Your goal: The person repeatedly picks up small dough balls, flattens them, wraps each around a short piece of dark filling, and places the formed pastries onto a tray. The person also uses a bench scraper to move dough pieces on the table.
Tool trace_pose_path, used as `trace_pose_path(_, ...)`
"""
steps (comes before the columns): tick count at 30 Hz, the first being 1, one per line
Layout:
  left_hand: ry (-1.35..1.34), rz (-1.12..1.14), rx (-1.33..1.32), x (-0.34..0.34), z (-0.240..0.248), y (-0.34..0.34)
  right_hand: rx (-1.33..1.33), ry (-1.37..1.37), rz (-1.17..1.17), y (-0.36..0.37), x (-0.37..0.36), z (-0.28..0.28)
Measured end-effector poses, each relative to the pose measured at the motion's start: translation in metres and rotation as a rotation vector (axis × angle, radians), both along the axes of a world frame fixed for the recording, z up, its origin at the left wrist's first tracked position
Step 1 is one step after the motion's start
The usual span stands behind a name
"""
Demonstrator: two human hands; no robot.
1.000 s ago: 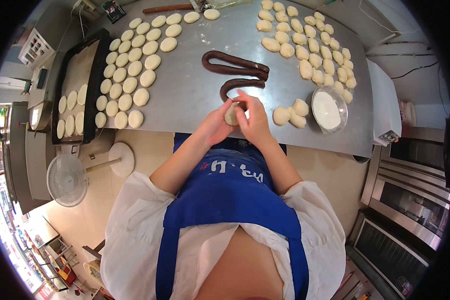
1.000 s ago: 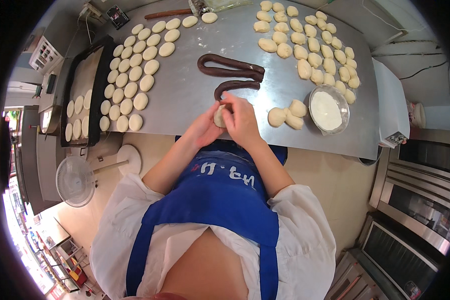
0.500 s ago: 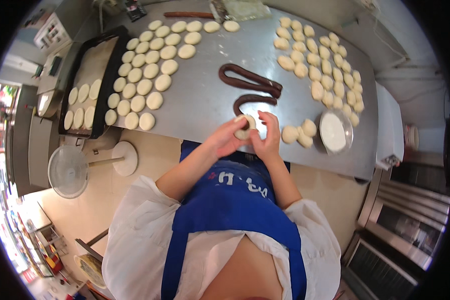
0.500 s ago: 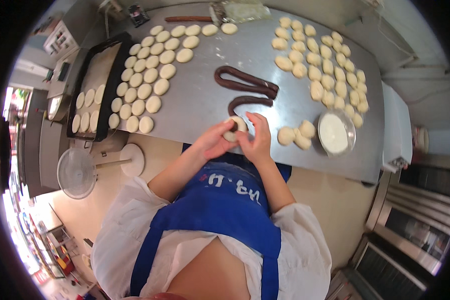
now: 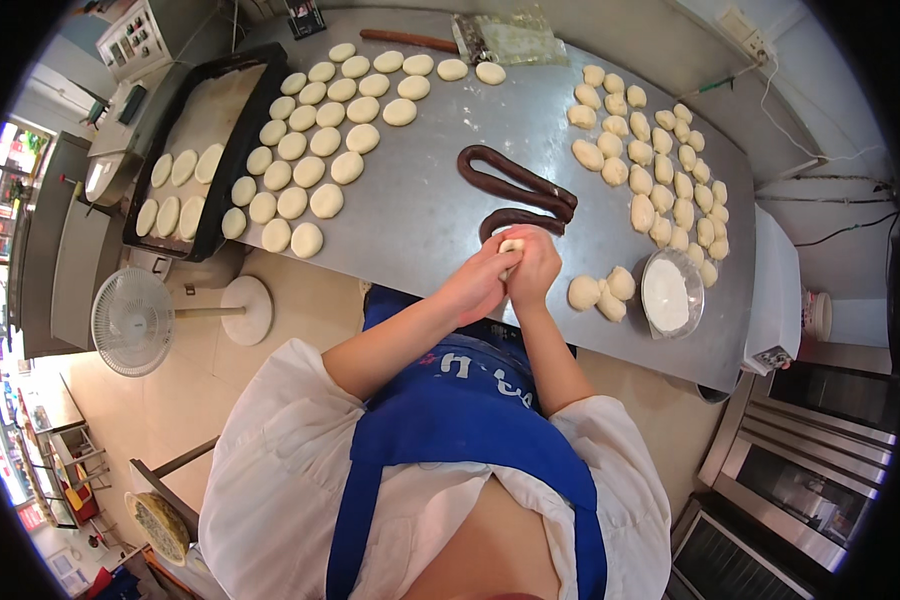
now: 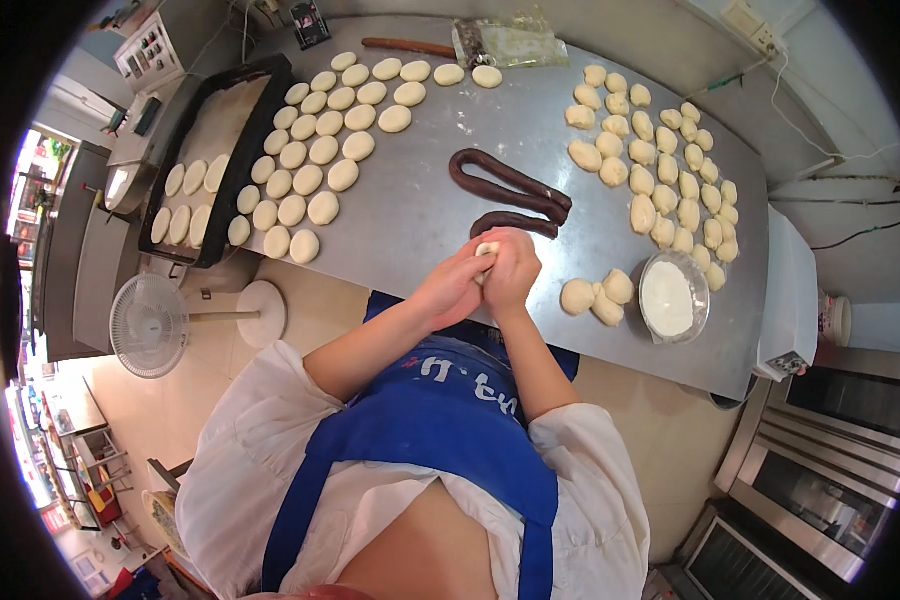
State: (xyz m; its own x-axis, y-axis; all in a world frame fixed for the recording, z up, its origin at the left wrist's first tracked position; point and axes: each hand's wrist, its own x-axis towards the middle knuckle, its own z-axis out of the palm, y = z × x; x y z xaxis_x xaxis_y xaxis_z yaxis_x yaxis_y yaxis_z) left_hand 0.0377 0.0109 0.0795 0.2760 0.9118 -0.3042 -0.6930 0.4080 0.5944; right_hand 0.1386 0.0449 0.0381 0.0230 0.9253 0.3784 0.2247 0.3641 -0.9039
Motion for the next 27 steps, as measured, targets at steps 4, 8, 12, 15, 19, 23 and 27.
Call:
trace_pose_path(4, 0.491, 0.198, 0.24, 0.011, -0.019, 0.003, -0.167, 0.208, -0.121, 0.005, -0.017, 0.003)
trace_pose_path(8, 0.18, 0.162, 0.049, -0.007, -0.023, 0.011, -0.291, 0.286, 0.214, 0.002, -0.002, 0.014)
trace_pose_path(12, 0.109, 0.149, -0.152, 0.005, -0.005, 0.001, 0.134, -0.283, 0.116, 0.001, -0.008, 0.024)
trace_pose_path(15, -0.155, 0.092, -0.143, 0.003, -0.005, -0.003, 0.174, -0.379, 0.062, 0.0, -0.004, 0.017)
trace_pose_path(19, -0.118, 0.1, -0.171, -0.007, 0.01, 0.006, 0.4, -0.354, -0.011, -0.005, -0.015, 0.025)
trace_pose_path(23, -0.039, 0.16, -0.193, 0.01, 0.01, 0.006, 0.201, -0.544, -0.024, 0.008, 0.008, -0.003)
trace_pose_path(27, 0.452, 0.212, 0.178, 0.007, -0.043, 0.016, -0.1, -0.235, -0.227, 0.018, -0.017, 0.02)
